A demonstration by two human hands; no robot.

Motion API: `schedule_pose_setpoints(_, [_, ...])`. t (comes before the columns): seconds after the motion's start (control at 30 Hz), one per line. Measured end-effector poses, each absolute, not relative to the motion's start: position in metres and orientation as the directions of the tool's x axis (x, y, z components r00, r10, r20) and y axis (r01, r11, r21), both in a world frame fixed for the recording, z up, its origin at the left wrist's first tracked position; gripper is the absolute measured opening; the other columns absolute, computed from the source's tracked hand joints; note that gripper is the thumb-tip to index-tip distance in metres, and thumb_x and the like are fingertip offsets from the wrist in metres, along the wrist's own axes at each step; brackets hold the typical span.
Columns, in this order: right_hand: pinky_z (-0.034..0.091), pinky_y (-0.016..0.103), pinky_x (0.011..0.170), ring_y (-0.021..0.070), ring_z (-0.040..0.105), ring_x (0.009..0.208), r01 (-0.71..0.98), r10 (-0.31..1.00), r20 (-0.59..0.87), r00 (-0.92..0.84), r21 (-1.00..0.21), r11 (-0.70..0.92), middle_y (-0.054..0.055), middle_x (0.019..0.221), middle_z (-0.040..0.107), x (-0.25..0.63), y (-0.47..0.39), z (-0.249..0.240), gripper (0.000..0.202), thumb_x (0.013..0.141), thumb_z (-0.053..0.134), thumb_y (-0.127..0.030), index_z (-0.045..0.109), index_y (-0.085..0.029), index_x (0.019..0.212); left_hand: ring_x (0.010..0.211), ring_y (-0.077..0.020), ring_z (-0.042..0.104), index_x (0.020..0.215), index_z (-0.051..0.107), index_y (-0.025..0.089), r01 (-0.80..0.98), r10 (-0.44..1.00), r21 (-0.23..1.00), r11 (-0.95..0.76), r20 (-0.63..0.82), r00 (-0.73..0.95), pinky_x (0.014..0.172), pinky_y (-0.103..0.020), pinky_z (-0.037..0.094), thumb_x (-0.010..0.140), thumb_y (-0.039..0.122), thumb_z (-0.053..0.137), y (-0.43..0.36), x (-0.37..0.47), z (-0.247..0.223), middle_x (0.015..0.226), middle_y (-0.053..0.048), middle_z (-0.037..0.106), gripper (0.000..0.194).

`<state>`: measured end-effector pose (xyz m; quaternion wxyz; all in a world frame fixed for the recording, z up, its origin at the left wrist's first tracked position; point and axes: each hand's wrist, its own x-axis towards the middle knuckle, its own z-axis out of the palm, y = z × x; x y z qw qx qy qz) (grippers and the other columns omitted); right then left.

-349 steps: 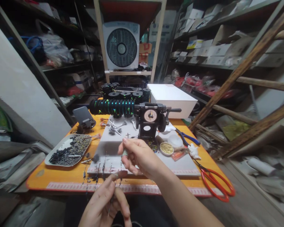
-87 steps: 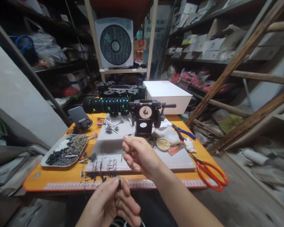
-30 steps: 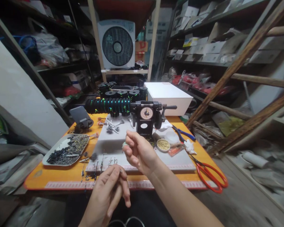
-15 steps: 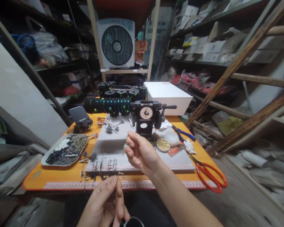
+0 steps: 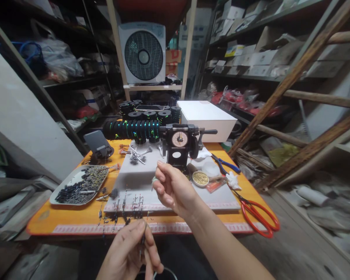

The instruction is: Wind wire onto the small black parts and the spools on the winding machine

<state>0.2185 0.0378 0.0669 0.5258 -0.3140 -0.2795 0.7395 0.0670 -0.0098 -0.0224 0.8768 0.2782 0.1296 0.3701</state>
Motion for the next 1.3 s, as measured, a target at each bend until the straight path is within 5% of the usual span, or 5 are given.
schedule_pose_setpoints(0.3, [0.022,0.009,0.022,0.0022,0.035,0.022,-0.504,0.968,-0.091,-0.232,-0.840,-0.200,-0.003,0.042,0.055,0.218,0.037,0.073,0.040,0.092,0.050,-0.044,0.047,-0.017,0.062,0.046,-0.0145,0.068,0.081,0.054,0.017,-0.424,0.769,0.793,0.437,-0.085,0.634,0.061,-0.029,0.054,0.088,0.040,0.056,-0.006,0.061,-0.008,0.073,-0.007,0.075,0.024])
schedule_pose_setpoints(0.47, [0.021,0.008,0.022,0.0020,0.035,0.021,-0.354,0.957,-0.007,-0.291,-0.928,-0.115,-0.003,0.044,0.058,0.224,0.033,0.088,0.040,0.094,0.045,-0.045,0.053,-0.016,0.067,0.040,-0.0131,0.058,0.134,0.047,0.019,0.020,0.871,1.000,0.021,-0.028,0.491,0.062,-0.031,0.050,0.095,0.039,0.039,0.007,0.061,0.007,0.064,-0.002,0.071,0.045])
schedule_pose_setpoints(0.73, [0.019,0.008,0.025,0.0014,0.029,0.024,0.081,0.967,0.043,-0.252,-0.995,0.065,-0.010,0.035,0.040,0.229,0.016,0.118,0.040,0.094,0.047,-0.049,0.067,-0.015,0.104,0.074,-0.0193,0.055,0.113,0.069,0.025,0.425,0.750,0.626,-0.654,0.611,0.255,0.069,-0.032,0.043,0.091,0.028,0.050,0.043,0.069,0.049,0.084,-0.006,0.053,0.029])
schedule_pose_setpoints(0.97, [0.021,0.008,0.025,0.0013,0.032,0.026,0.133,0.974,0.053,-0.219,-0.988,0.084,-0.010,0.035,0.040,0.229,0.016,0.118,0.042,0.093,0.050,-0.047,0.066,-0.016,0.117,0.099,-0.0186,0.058,0.103,0.067,0.023,-0.190,0.864,0.920,-0.344,0.389,0.320,0.092,-0.032,0.042,0.093,0.030,0.052,0.045,0.085,0.064,0.101,-0.004,0.063,0.019])
schedule_pose_setpoints(1.3, [0.033,0.009,0.028,0.0010,0.035,0.020,-0.467,0.943,-0.081,-0.322,-0.853,-0.232,-0.004,0.042,0.058,0.228,0.027,0.089,0.028,0.090,0.056,-0.037,0.067,-0.012,0.095,0.071,-0.0124,0.055,0.081,0.063,0.014,-0.410,0.808,0.909,0.076,0.185,0.559,0.073,-0.026,0.044,0.089,0.024,0.059,0.040,0.081,0.057,0.072,-0.001,0.060,0.014])
